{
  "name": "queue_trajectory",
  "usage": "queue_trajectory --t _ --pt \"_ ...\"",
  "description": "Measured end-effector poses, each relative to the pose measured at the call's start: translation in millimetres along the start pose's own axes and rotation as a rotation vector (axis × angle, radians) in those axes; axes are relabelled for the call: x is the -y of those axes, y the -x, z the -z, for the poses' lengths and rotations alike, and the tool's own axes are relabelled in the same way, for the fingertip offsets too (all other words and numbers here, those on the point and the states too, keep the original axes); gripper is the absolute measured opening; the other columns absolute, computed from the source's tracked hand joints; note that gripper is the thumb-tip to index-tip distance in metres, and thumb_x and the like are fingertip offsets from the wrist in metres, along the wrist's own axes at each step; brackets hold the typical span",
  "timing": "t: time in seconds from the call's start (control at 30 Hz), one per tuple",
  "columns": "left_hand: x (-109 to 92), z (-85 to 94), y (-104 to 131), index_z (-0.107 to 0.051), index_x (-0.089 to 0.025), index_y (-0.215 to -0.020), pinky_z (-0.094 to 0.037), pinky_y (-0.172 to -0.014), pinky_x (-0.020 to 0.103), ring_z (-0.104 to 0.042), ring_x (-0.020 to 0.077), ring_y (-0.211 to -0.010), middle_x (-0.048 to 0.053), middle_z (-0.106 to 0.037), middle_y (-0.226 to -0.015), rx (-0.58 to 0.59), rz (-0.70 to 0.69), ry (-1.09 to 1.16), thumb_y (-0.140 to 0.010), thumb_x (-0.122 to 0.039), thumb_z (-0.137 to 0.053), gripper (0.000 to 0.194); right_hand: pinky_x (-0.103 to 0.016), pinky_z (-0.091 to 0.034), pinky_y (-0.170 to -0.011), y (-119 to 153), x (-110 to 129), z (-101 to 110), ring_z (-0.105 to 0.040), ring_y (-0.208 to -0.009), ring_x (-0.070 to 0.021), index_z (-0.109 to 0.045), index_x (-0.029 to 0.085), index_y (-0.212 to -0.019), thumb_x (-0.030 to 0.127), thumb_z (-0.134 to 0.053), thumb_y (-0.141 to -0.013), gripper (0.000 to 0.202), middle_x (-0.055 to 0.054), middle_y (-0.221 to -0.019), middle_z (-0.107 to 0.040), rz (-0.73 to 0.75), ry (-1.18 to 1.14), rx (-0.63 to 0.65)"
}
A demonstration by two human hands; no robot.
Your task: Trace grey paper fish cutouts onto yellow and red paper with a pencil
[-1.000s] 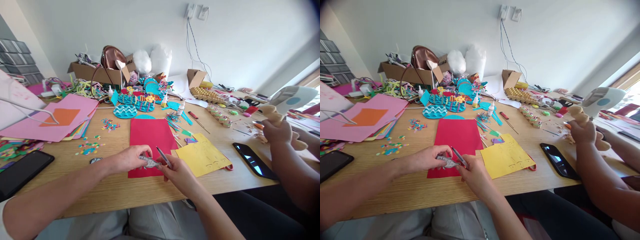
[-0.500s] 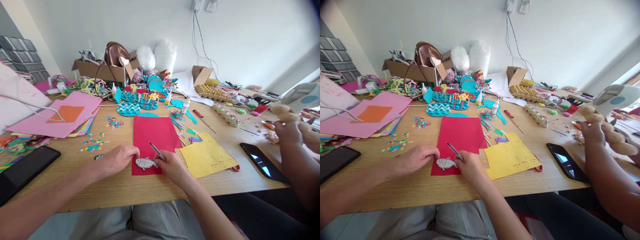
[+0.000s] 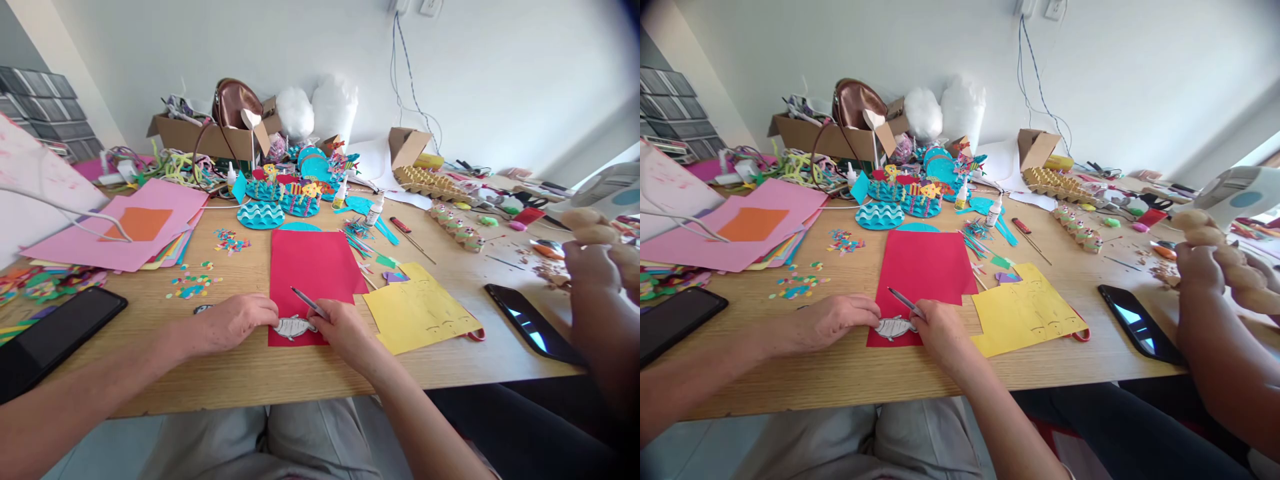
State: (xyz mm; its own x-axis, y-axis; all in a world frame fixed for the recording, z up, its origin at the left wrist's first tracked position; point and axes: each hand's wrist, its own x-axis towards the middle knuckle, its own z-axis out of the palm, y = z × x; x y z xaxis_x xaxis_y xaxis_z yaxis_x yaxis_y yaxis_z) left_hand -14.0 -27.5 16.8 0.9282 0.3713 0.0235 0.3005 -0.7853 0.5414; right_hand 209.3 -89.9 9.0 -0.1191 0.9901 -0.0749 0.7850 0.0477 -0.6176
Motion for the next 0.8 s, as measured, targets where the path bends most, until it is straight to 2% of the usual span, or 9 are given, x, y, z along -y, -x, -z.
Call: queue_trajectory --t 0.17,0.37,0.47,0.67,0.73,0.8 --pt "-1 0.3 -1 -0.066 -0.021 -0.102 -0.041 -0.086 0.027 -0.057 0.0185 -0.098 0.007 -0.065 -0.103 0.037 -0.020 -0.049 -0.093 -0.010 -0.027 0.042 -0.022 -0.029 -0.059 1 6 3 -0.051 -0.066 -0.0128 -0.057 0.018 -0.068 0.014 -0.054 -0.083 0.015 -0.002 -0.072 -0.061 0.001 0.107 -0.002" --pt "4 -6.6 0 -0.065 -0.024 -0.107 -0.044 -0.082 0.027 -0.058 0.0189 -0.095 0.007 -0.063 -0.102 -0.030 -0.116 -0.184 -0.092 -0.008 -0.031 0.040 -0.022 -0.028 -0.060 4 9 -2 -0.048 -0.066 -0.0121 -0.053 0.017 -0.065 0.013 -0.056 -0.083 0.019 0.000 -0.071 -0.056 0.025 0.166 -0.048" --pt "2 -7.2 1 -0.064 -0.023 -0.107 -0.045 -0.082 0.026 -0.058 0.0181 -0.094 0.006 -0.062 -0.102 -0.028 -0.128 -0.232 -0.093 -0.007 -0.031 0.040 -0.022 -0.029 -0.060 3 6 -3 -0.048 -0.065 -0.0116 -0.054 0.017 -0.064 0.012 -0.056 -0.083 0.019 0.000 -0.072 -0.054 0.038 0.170 -0.066" --pt "0 -11.0 1 -0.064 -0.019 -0.103 -0.044 -0.083 0.027 -0.057 0.0183 -0.094 0.007 -0.062 -0.102 -0.060 -0.135 -0.291 -0.094 -0.007 -0.030 0.037 -0.022 -0.033 -0.060 13 -12 20 -0.051 -0.065 -0.0126 -0.057 0.018 -0.068 0.013 -0.053 -0.081 0.015 0.001 -0.069 -0.054 0.014 0.064 -0.282" --pt "2 -12.7 1 -0.063 -0.019 -0.104 -0.044 -0.084 0.027 -0.057 0.0181 -0.096 0.007 -0.062 -0.106 -0.084 -0.146 -0.302 -0.094 -0.007 -0.030 0.037 -0.022 -0.034 -0.058 21 -15 25 -0.052 -0.063 -0.0127 -0.058 0.019 -0.069 0.014 -0.053 -0.080 0.013 0.001 -0.068 -0.054 0.004 0.019 -0.297" --pt "3 -13.5 1 -0.063 -0.018 -0.104 -0.044 -0.085 0.027 -0.057 0.0183 -0.097 0.008 -0.062 -0.108 -0.084 -0.163 -0.298 -0.094 -0.007 -0.029 0.036 -0.023 -0.036 -0.058 27 -16 26 -0.053 -0.062 -0.0131 -0.058 0.019 -0.069 0.014 -0.054 -0.078 0.011 0.001 -0.067 -0.056 0.010 0.015 -0.255"
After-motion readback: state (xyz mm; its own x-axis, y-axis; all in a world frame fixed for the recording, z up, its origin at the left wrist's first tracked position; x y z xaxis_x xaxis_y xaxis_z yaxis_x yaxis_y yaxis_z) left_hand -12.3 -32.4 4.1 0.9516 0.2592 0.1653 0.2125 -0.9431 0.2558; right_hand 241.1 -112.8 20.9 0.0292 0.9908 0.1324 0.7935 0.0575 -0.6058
